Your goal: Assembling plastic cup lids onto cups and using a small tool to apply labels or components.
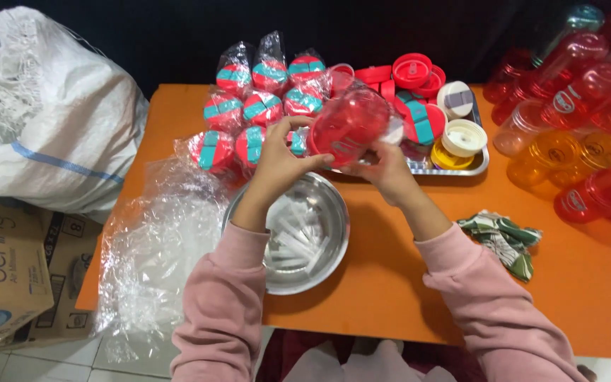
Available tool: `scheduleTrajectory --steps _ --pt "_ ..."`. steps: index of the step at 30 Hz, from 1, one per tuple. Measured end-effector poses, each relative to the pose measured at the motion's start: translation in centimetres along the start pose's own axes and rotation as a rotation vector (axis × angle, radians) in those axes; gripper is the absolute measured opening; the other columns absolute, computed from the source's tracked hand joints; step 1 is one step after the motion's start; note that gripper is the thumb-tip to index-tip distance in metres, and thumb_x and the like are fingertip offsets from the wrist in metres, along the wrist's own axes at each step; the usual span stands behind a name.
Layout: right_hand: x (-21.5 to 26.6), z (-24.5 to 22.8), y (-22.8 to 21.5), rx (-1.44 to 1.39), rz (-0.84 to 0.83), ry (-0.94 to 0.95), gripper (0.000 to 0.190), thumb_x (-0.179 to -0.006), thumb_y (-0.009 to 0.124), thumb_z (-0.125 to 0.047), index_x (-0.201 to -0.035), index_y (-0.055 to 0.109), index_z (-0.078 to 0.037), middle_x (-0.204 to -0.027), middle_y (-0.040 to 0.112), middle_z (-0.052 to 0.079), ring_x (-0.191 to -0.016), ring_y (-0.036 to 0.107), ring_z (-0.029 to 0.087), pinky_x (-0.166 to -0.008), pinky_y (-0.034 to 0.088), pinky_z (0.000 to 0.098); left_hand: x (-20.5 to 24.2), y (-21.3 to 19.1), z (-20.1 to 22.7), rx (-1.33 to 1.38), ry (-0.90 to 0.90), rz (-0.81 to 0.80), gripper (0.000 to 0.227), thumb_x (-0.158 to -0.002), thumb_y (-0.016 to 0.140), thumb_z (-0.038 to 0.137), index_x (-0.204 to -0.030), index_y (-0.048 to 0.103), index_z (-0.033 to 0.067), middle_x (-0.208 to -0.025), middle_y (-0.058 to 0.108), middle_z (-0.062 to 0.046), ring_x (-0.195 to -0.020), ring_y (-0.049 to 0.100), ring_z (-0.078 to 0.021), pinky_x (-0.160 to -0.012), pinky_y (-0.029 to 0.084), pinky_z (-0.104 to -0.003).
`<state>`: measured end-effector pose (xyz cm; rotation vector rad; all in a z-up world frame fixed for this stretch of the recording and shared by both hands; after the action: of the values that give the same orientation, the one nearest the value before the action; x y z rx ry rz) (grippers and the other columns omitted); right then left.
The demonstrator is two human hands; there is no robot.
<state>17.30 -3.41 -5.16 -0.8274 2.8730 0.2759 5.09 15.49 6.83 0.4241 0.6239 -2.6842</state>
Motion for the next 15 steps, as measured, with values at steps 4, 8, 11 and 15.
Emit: scheduleTrajectory --steps 4,8,11,15 --pt "-4.1 -4.9 2.9 0.042 0.038 -0.045 0.043 -0.068 0.091 0.009 -0.105 0.074 -0.004 -0.094 0.07 0.002 -0.092 0.067 0.011 -0.086 0.063 0.0291 -5.1 -0.7 -5.0 -0.071 -0.02 -0.009 0.069 -0.06 0.1 0.034 -0.119 0.067 0.0186 -0.121 0.067 -0.006 -0.123 0.053 -0.0265 -0.093 0.052 -0.038" --pt "-9.6 -5.4 3.7 0.191 0.01 -0.152 0.04 -0.062 0.099 -0.005 -0.095 0.076 -0.009 -0.083 0.072 0.002 -0.083 0.066 0.009 -0.077 0.059 0.0247 -9.0 -2.2 -7.7 -0.095 -0.02 0.065 0.074 -0.057 0.102 0.041 -0.12 0.069 0.0202 -0.114 0.066 -0.008 -0.118 0.057 -0.0259 -0.099 0.049 -0.038" --pt "-12.6 -5.3 4.5 0.301 -0.007 -0.207 0.041 -0.064 0.1 -0.014 -0.098 0.077 -0.014 -0.084 0.074 -0.002 -0.084 0.066 0.006 -0.078 0.059 0.0245 -11.6 -3.1 -10.6 -0.111 0.019 0.106 0.073 -0.058 0.103 0.04 -0.118 0.071 0.0167 -0.109 0.068 -0.008 -0.115 0.059 -0.0274 -0.101 0.047 -0.039" --pt "-16.5 -1.5 4.3 0.488 0.02 -0.195 0.054 -0.062 0.101 -0.027 -0.111 0.078 -0.021 -0.094 0.078 -0.003 -0.094 0.072 0.011 -0.089 0.056 0.0309 -13.4 -3.4 -14.1 -0.116 -0.016 0.128 0.064 -0.062 0.101 0.037 -0.116 0.072 0.0162 -0.108 0.072 -0.01 -0.114 0.061 -0.0281 -0.101 0.047 -0.041"
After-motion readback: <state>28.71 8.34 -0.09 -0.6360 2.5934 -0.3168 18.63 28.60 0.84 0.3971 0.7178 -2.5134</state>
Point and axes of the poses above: each hand's wrist, its own x-axis away from the middle knuckle, its own y-axis out of the palm, z = x × y, the point moved 3 cm from there along -x, towards the middle knuckle
